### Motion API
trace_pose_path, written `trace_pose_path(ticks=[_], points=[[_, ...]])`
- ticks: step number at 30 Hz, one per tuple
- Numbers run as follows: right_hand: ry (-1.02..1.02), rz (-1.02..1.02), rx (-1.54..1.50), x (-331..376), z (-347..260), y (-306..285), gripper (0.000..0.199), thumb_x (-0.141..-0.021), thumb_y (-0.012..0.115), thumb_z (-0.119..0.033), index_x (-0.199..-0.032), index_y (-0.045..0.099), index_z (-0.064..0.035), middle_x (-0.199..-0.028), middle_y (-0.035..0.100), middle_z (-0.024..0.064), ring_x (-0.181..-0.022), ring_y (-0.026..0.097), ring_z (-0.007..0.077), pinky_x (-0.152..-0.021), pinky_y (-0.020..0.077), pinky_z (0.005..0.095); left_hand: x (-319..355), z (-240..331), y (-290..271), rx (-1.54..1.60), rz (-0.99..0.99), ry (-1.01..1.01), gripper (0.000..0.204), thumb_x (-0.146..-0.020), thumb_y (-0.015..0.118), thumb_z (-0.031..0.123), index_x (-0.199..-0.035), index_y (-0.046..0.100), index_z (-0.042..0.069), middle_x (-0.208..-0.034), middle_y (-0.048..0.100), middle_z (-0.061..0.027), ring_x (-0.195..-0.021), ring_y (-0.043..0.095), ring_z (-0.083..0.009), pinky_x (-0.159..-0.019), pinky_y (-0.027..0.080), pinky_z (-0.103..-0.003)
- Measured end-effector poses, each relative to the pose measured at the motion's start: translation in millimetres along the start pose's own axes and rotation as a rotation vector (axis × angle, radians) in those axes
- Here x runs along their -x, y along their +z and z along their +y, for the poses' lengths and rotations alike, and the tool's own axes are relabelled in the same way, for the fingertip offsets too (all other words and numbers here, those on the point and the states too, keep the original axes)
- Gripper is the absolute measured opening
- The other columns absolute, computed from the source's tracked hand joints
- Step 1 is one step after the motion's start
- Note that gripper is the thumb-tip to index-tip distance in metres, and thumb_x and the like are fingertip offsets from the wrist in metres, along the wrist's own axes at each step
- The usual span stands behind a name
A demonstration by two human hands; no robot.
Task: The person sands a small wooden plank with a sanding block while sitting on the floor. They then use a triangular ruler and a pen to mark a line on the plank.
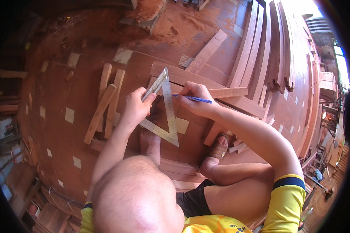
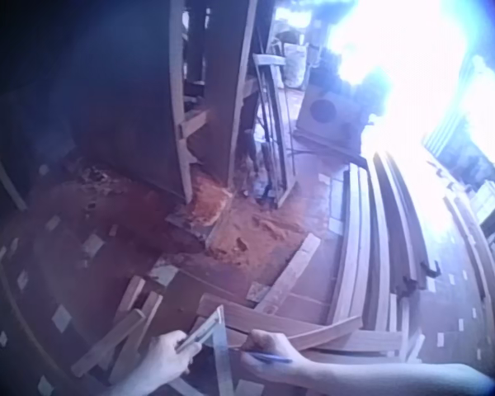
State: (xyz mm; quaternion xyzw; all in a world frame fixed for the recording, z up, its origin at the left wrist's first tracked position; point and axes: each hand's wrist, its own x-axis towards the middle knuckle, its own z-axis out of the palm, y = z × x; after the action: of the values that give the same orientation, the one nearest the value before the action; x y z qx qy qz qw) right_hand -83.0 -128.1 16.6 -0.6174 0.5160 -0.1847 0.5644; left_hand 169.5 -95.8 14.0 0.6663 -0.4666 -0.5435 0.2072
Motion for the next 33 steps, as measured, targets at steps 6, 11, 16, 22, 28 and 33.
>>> trace_pose_path(ticks=[6,11,16,22,28,33], points=[[0.034,0.000,0.000,-1,-9,0,0.016,-0.087,0.073,-0.012,-0.088,0.069,0.0026,-0.083,0.077,0.0142,-0.078,0.071,0.0157,-0.070,0.0573,0.0343,-1,-5,-1,0.019,-0.014,-0.020,0.029,-0.106,0.068,0.030,-0.098,0.066,0.001,-0.071,0.064,-0.0019,-0.052,0.060,-0.0083,-0.048,0.047,-0.028],[0.075,0.001,-0.015,-1,-6,-1,0.016,-0.088,0.074,-0.013,-0.088,0.069,0.0028,-0.083,0.077,0.0134,-0.077,0.071,0.0150,-0.069,0.0567,0.0336,-2,-2,-2,0.006,-0.019,-0.004,0.029,-0.105,0.069,0.029,-0.098,0.066,0.002,-0.071,0.063,-0.0016,-0.052,0.059,-0.0080,-0.048,0.046,-0.028],[0.085,-0.002,-0.047,0,-7,0,0.016,-0.088,0.075,-0.012,-0.089,0.070,0.0030,-0.084,0.077,0.0135,-0.077,0.070,0.0146,-0.069,0.0566,0.0329,-1,-2,0,-0.045,0.013,0.036,0.028,-0.105,0.069,0.028,-0.095,0.066,0.002,-0.070,0.063,-0.0011,-0.052,0.058,-0.0080,-0.048,0.046,-0.028],[0.031,-0.009,-0.041,-1,-2,2,0.018,-0.094,0.076,-0.013,-0.092,0.067,0.0024,-0.087,0.076,0.0093,-0.080,0.067,0.0091,-0.068,0.0556,0.0282,-2,-3,2,-0.126,0.072,0.094,0.029,-0.104,0.070,0.028,-0.091,0.065,0.002,-0.065,0.061,-0.0011,-0.051,0.058,-0.0087,-0.048,0.045,-0.030],[0.032,-0.011,-0.025,-2,-2,3,0.018,-0.095,0.076,-0.013,-0.092,0.067,0.0028,-0.089,0.076,0.0096,-0.083,0.068,0.0092,-0.070,0.0564,0.0283,-6,-16,5,-0.194,0.119,0.169,0.030,-0.104,0.071,0.027,-0.090,0.064,0.002,-0.063,0.061,-0.0010,-0.050,0.058,-0.0094,-0.047,0.044,-0.031],[0.042,-0.019,0.006,0,-9,1,0.018,-0.095,0.075,-0.012,-0.092,0.066,0.0031,-0.089,0.076,0.0099,-0.084,0.068,0.0092,-0.070,0.0569,0.0282,-4,-13,6,-0.210,0.138,0.169,0.030,-0.104,0.071,0.027,-0.089,0.064,0.002,-0.062,0.060,-0.0012,-0.049,0.058,-0.0097,-0.047,0.044,-0.031]])
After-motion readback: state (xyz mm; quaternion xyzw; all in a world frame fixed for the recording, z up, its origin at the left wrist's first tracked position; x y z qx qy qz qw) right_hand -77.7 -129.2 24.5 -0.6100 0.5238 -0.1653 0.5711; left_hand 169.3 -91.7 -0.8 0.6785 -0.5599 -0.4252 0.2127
